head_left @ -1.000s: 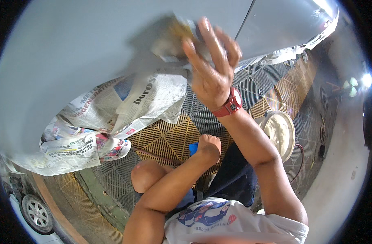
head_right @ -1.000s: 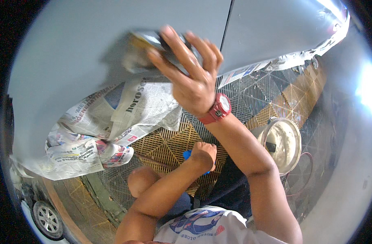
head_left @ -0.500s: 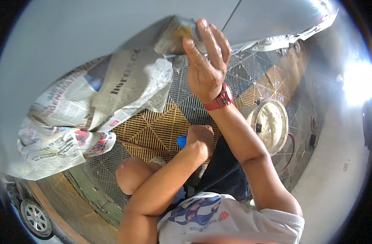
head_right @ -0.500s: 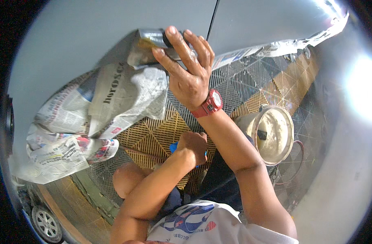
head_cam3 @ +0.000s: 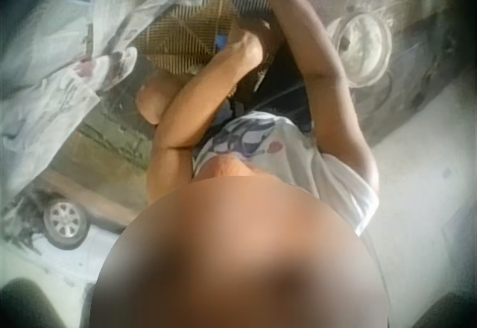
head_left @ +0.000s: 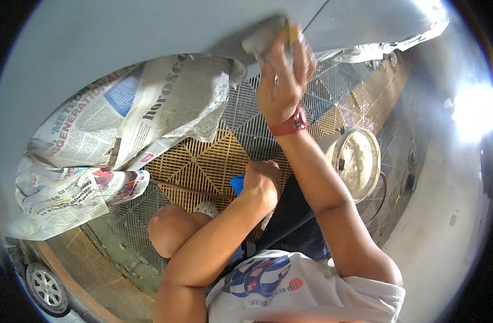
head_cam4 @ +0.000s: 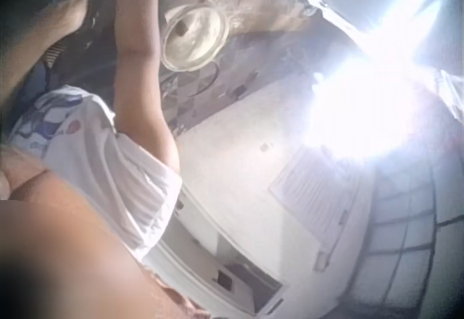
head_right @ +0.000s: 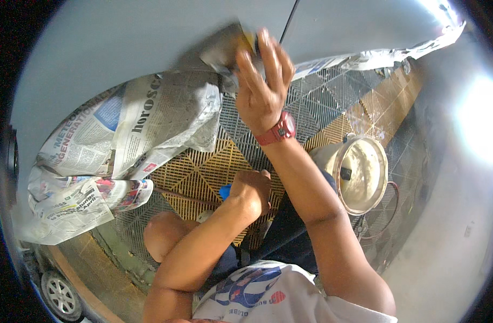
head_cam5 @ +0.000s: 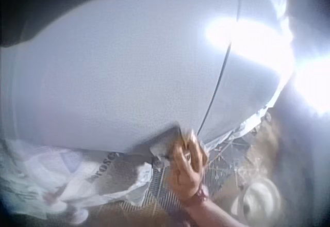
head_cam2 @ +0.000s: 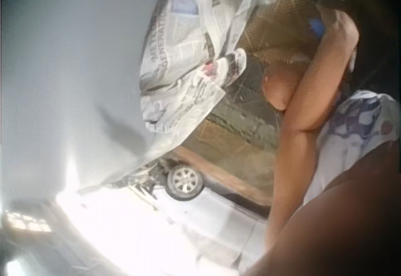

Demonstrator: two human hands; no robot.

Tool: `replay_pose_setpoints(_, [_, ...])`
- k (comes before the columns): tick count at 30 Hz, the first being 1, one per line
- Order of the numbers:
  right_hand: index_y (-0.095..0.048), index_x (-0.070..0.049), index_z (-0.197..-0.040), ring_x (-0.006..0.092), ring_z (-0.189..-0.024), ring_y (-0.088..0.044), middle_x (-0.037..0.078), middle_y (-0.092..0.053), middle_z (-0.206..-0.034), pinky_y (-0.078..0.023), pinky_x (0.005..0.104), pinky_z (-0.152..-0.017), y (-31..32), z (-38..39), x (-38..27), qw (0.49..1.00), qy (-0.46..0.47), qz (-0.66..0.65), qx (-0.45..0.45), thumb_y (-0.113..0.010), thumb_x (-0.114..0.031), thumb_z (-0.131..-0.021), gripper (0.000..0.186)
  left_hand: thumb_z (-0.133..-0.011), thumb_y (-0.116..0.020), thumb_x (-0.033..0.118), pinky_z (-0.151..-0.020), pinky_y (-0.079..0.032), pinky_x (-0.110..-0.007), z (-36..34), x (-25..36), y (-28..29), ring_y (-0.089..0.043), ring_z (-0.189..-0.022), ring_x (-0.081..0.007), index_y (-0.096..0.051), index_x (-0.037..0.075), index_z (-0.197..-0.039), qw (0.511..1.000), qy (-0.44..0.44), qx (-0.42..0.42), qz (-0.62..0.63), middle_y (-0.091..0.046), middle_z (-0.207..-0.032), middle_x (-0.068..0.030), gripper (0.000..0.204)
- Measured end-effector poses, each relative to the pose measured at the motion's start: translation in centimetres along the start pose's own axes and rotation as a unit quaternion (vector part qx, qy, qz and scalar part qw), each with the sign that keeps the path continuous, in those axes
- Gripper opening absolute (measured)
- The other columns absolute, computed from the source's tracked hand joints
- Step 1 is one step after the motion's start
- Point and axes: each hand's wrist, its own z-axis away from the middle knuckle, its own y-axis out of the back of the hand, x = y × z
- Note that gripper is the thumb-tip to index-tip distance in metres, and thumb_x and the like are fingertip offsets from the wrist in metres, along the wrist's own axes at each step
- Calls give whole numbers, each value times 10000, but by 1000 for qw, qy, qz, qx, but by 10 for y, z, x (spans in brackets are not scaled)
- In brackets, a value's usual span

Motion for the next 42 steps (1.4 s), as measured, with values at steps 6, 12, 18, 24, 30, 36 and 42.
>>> replay_pose_setpoints(6, [-735, -75, -1379, 376, -1385, -590, 222, -639, -1492, -403, 499, -1167, 6, -48, 2, 998, -55, -8, 20, -758, -61, -920, 459, -882, -812, 309, -921, -608, -385, 8, 8, -12, -776, -1085, -268, -654, 12, -1234, 998, 5, 65, -25, -787, -1131, -134, 487])
replay_pose_setpoints(12, [-747, -77, -1362, 370, -1320, -598, 205, -632, -1498, -448, 475, -1123, 8, 33, 11, 996, -91, 12, -10, -815, -105, -896, 472, -900, -790, 255, -918, -609, -382, 5, 10, 4, -777, -1084, -260, -645, 9, -1217, 1000, -12, -22, 17, -790, -1124, -132, 427])
replay_pose_setpoints(18, [-668, -81, -1485, 334, -1410, -548, 187, -583, -1573, -431, 455, -1176, 6, -57, 3, 997, -55, -19, 48, -739, -87, -990, 500, -909, -764, 218, -893, -604, -372, 21, 19, 4, -789, -1034, -257, -745, 66, -1080, 999, 5, 39, 9, -803, -1062, -116, 230])
replay_pose_setpoints(24, [-621, -109, -1439, 384, -1340, -565, 223, -542, -1518, -523, 497, -1093, 13, 71, 31, 994, -77, 2, -77, -867, -62, -879, 613, -877, -767, 201, -844, -589, -359, 15, 16, -11, -786, -1033, -235, -784, 111, -1033, 998, -40, 56, -12, -802, -1066, -109, 181])
replay_pose_setpoints(30, [-610, -92, -1439, 397, -1374, -550, 219, -534, -1541, -454, 531, -1128, 7, 7, 13, 997, -76, 22, -13, -836, -106, -922, 565, -897, -748, 213, -835, -591, -373, 14, 13, -6, -785, -1035, -235, -790, 117, -1082, 998, -11, 32, 48, -805, -1069, -94, 213])
replay_pose_setpoints(36, [-688, -97, -1361, 372, -1333, -568, 198, -557, -1545, -452, 508, -1102, 9, 26, 35, 999, -26, 14, -23, -837, -93, -888, 496, -880, -787, 229, -862, -614, -386, 15, 13, -5, -797, -1014, -264, -718, 45, -1132, 997, -45, 60, -19, -811, -1070, -141, 319])
replay_pose_setpoints(42, [-738, -146, -1325, 382, -1268, -589, 165, -566, -1546, -465, 501, -1075, 18, -22, 11, 999, 11, 43, -31, -819, -50, -854, 488, -874, -815, 273, -923, -601, -389, 23, 23, 3, -782, -1053, -271, -674, 20, -1202, 999, -37, 27, -14, -790, -1102, -118, 437])
